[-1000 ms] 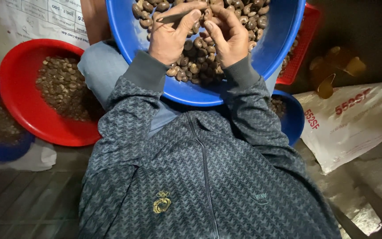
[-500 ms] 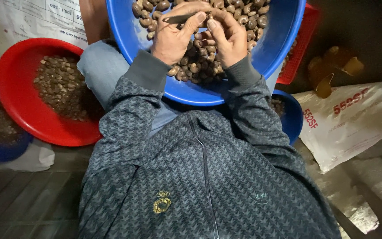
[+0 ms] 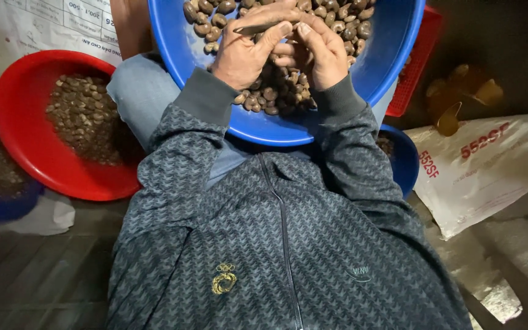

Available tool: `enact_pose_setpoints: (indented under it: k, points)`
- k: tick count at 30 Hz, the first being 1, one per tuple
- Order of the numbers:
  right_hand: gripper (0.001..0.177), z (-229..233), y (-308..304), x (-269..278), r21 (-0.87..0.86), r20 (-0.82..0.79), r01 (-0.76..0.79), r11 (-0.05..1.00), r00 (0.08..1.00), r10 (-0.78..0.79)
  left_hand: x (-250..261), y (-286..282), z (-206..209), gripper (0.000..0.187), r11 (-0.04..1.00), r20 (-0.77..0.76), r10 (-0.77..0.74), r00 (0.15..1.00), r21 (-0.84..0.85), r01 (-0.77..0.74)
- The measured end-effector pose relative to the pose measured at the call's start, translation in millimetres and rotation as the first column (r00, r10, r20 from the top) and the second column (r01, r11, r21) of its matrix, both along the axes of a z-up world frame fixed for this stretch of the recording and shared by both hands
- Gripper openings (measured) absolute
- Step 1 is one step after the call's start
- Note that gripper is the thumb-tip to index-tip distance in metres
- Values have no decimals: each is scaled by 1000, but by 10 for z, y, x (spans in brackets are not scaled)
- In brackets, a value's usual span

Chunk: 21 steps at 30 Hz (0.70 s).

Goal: A person is sitting on the floor peeling nuts one by one using a small blade and sorting them into different colored bowls.

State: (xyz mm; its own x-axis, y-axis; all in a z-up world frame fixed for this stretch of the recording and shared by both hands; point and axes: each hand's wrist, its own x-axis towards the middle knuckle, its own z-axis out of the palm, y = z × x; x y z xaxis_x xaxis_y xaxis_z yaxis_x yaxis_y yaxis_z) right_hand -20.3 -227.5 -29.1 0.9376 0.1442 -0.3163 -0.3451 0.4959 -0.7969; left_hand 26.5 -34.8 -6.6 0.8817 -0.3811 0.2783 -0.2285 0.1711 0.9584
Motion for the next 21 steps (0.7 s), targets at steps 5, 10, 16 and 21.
enact_pose_setpoints:
  k: [5,10,16,21]
  points:
    - [37,-7,-57,7,45,-41,16,999,999,-14,-12,16,-36,20,995,-52,-28,998,-98,23]
    - [32,58,-48,31,62,-59,27,998,998,-23,22,25,-69,22,991,15,-98,995,-93,99]
    - [38,-37,-87,29,48,-84,73,996,994,-69,-2,24,4,17,996,-25,-80,997,-46,78]
    - [25,60,-166,-46,-73,-19,72,995,997,-74,-6,6,-52,18,999,5,10,1000,-33,-10]
